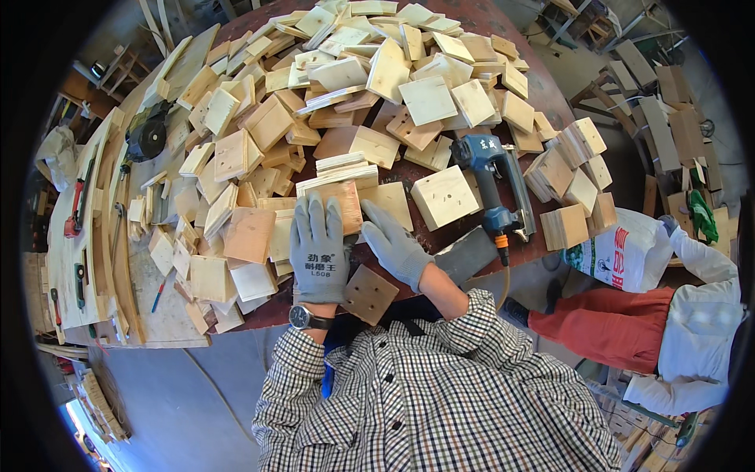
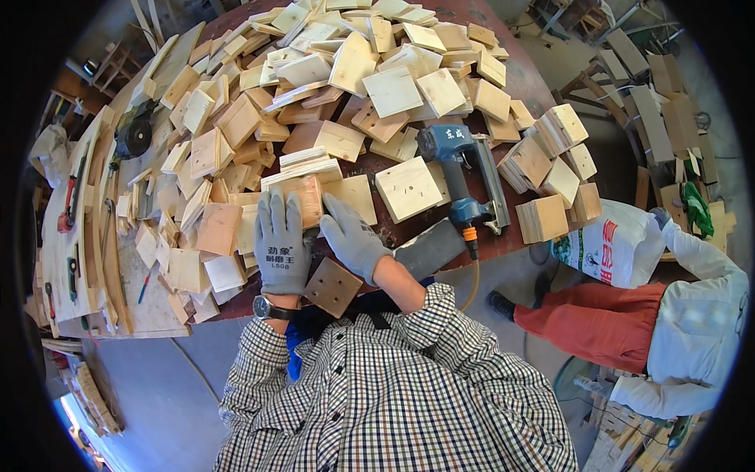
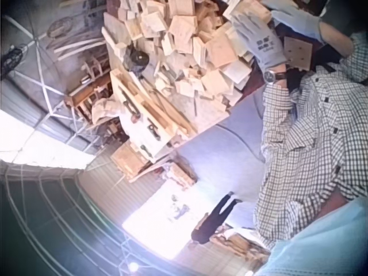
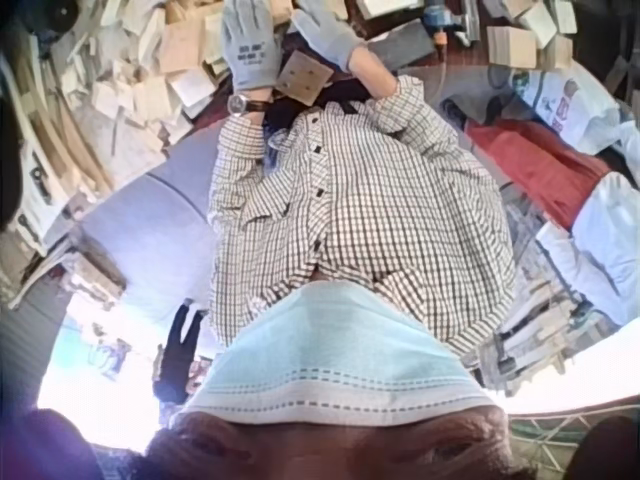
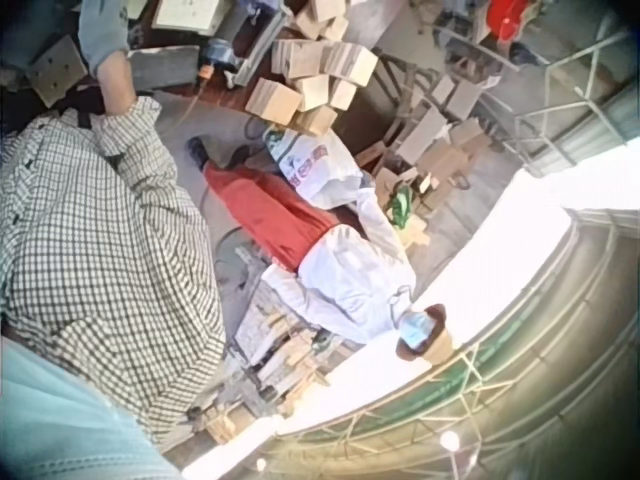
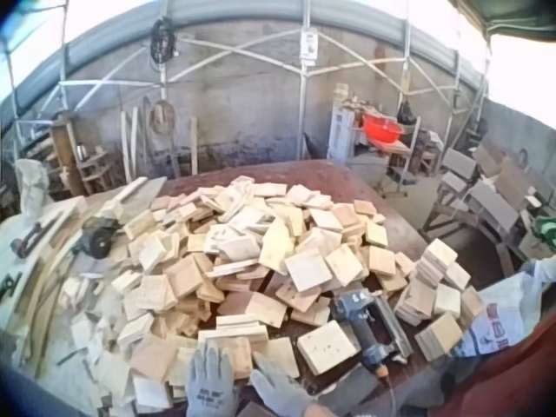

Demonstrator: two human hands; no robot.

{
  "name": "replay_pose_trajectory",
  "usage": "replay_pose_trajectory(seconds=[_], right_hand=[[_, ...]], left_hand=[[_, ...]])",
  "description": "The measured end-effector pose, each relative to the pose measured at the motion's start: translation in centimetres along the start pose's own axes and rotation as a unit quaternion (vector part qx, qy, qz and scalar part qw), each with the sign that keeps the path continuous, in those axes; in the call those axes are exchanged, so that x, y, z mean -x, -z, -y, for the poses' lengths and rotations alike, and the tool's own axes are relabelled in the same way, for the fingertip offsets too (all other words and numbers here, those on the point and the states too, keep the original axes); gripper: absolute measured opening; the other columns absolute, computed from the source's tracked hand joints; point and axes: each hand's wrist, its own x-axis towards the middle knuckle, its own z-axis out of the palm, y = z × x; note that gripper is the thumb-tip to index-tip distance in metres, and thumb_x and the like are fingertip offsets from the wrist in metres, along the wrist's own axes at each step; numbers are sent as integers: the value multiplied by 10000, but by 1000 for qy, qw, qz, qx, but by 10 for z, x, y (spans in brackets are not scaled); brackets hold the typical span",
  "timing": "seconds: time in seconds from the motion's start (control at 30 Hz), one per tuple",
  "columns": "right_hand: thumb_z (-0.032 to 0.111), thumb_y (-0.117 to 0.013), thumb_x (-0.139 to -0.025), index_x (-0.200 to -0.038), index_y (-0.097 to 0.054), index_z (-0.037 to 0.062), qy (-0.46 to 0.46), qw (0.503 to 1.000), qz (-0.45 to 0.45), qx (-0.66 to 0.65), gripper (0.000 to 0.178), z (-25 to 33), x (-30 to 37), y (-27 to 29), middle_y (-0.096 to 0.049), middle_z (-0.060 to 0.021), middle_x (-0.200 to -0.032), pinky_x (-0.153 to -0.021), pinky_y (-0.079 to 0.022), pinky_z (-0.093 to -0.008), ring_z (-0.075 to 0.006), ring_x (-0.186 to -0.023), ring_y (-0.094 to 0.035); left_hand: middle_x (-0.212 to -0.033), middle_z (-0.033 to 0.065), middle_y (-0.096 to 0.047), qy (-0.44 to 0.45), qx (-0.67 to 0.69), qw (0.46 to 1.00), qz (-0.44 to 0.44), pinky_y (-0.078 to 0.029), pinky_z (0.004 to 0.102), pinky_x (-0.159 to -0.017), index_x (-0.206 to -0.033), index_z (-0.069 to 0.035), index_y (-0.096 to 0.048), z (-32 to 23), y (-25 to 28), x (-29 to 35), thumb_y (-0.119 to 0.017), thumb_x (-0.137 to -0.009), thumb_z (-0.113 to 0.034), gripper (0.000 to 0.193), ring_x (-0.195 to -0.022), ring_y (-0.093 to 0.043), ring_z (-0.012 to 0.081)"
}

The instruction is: The person assembles small wooden boxes by hand, aligning pre-cut pieces and securing them with a pneumatic nail gun. They repeatedly pick up components, fit them together, and fasten joints, stacking completed units on the workbench.

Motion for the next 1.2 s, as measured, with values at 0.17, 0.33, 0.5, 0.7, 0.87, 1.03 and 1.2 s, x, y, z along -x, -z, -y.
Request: replay_pose_trajectory(seconds=[0.17,0.33,0.5,0.7,0.87,1.03,1.2], right_hand=[[406,-440,-1090,-1559,-424,17,-9,997,19,69,610,26,13,21,-491,-265,-1534,-1209,-358,-438,-396,-1422,-486],[203,-618,-1033,-1396,-587,-4,99,960,-223,136,419,63,43,88,-710,-234,-1125,-895,-574,-426,-359,-1008,-712],[446,-624,-982,-1505,-476,47,-151,866,-327,347,674,13,45,194,-684,-214,-1232,-917,-546,-491,-350,-1072,-695],[694,-526,-931,-1606,-347,90,-337,806,-188,449,924,9,10,211,-588,-264,-1450,-1114,-448,-496,-420,-1329,-590],[721,-609,-862,-1527,-446,117,-296,819,-218,441,913,-34,-5,232,-620,-261,-1421,-1093,-446,-562,-436,-1301,-620],[674,-594,-909,-1492,-492,52,-295,839,-189,416,858,-15,-1,222,-633,-262,-1404,-1060,-492,-500,-426,-1260,-642],[633,-615,-929,-1445,-542,27,-304,863,-156,371,799,-23,-11,221,-633,-280,-1385,-1073,-468,-485,-422,-1265,-630]], left_hand=[[-1566,233,-444,-7,-10,1000,16,-388,537,-1184,-1497,-16,-478,0,3,-1,-768,-868,-276,740,-1461,-406,459],[-1577,233,-441,17,9,999,27,-369,523,-1205,-1502,-13,-471,0,10,4,-795,-842,-276,781,-1476,-393,461],[-1572,267,-422,0,43,999,1,-363,536,-1206,-1485,13,-484,-8,5,-1,-779,-843,-252,754,-1478,-378,478],[-1610,263,-386,13,31,999,22,-321,529,-1238,-1525,-3,-442,-3,8,1,-747,-886,-284,761,-1516,-334,461],[-1607,248,-411,16,67,998,14,-311,536,-1241,-1498,-21,-475,-1,6,3,-753,-878,-390,773,-1531,-322,451],[-1540,248,-477,-2,51,998,-37,-406,556,-1162,-1345,-5,-557,5,-5,5,-728,-905,-441,643,-1443,-425,473],[-1522,236,-490,-3,60,997,-49,-419,548,-1144,-1281,2,-590,4,1,1,-724,-901,-460,614,-1432,-437,460]])
